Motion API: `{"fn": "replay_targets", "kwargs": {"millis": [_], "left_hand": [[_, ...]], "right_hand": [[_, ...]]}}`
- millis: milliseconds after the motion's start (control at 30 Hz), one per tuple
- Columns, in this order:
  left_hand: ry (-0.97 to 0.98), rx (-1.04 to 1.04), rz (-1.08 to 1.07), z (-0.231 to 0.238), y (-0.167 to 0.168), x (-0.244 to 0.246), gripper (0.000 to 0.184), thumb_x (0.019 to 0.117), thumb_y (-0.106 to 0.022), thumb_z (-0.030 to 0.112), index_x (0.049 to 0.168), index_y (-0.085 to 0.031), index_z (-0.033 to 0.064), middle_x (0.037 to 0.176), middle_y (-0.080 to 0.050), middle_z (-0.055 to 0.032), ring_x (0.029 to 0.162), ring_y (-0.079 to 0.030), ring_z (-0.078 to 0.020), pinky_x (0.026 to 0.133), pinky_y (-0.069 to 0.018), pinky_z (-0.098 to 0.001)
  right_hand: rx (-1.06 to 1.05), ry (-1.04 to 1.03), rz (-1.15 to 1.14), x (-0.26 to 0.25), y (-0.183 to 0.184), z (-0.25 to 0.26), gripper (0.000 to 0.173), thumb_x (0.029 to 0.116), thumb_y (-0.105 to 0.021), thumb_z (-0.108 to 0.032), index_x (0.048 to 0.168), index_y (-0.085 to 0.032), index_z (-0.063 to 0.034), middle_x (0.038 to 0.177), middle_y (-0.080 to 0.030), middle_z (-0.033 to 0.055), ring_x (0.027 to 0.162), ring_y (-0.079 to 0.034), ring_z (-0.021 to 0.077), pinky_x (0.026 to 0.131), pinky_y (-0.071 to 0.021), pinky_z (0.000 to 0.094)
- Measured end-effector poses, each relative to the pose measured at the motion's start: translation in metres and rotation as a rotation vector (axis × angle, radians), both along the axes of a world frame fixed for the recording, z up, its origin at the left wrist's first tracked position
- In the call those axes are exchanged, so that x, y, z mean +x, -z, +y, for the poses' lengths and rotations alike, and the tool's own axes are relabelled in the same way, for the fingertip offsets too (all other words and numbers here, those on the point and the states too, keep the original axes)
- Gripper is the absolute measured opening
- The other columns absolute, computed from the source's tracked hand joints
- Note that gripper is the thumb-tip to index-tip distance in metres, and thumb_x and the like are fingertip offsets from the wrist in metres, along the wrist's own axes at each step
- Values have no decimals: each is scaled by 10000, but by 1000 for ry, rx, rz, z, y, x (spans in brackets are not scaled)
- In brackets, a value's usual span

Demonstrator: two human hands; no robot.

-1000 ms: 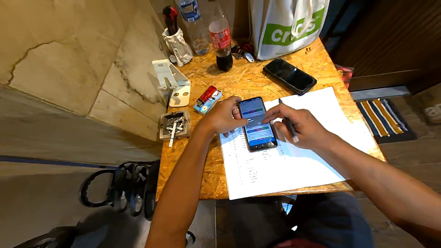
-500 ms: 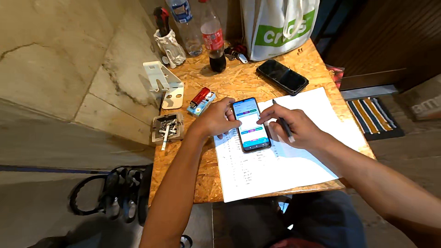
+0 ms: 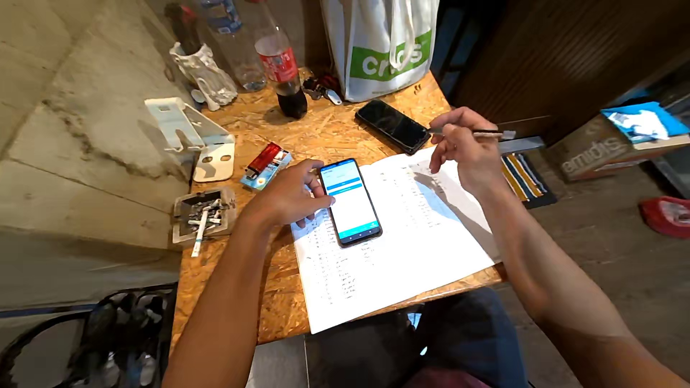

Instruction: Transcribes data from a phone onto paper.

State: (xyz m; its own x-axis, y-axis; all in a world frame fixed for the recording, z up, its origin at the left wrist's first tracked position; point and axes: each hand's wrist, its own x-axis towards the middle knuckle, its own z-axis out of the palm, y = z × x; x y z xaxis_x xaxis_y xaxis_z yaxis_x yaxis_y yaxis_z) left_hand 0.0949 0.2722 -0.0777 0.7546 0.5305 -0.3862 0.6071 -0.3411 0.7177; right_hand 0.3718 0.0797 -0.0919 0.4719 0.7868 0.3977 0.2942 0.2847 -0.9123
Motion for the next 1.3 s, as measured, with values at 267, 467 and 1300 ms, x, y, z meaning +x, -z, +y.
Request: {"fn": "replay_targets", "kwargs": {"millis": [267, 467, 1300], "left_hand": [[-9, 2, 15, -1, -1, 1, 794, 902, -806, 172, 1557, -356, 171, 993, -680, -97, 538, -652, -198, 470, -603, -374], [10, 12, 2, -1, 0, 0, 804, 900, -806, 164, 1560, -347, 160, 987, -683, -105, 525, -645, -200, 456, -595, -369], [40, 28, -3, -2, -1, -3, 1037, 760, -929, 243, 1585, -310, 131, 980, -672, -105, 559, -655, -182, 466, -595, -356]], "right_hand": [[-5, -134, -37, -5, 7, 1, 89, 915, -661, -9, 988, -611, -20, 724, -667, 49, 561, -664, 165, 528, -611, 341], [-180, -280, -14, -18, 12, 3, 62, 881, -696, 3, 914, -643, 0, 674, -684, 69, 530, -672, 157, 475, -595, 307], [-313, -255, -39, -24, 19, 6, 52, 923, -675, -85, 917, -628, -62, 659, -651, 27, 503, -629, 128, 436, -547, 274]]}}
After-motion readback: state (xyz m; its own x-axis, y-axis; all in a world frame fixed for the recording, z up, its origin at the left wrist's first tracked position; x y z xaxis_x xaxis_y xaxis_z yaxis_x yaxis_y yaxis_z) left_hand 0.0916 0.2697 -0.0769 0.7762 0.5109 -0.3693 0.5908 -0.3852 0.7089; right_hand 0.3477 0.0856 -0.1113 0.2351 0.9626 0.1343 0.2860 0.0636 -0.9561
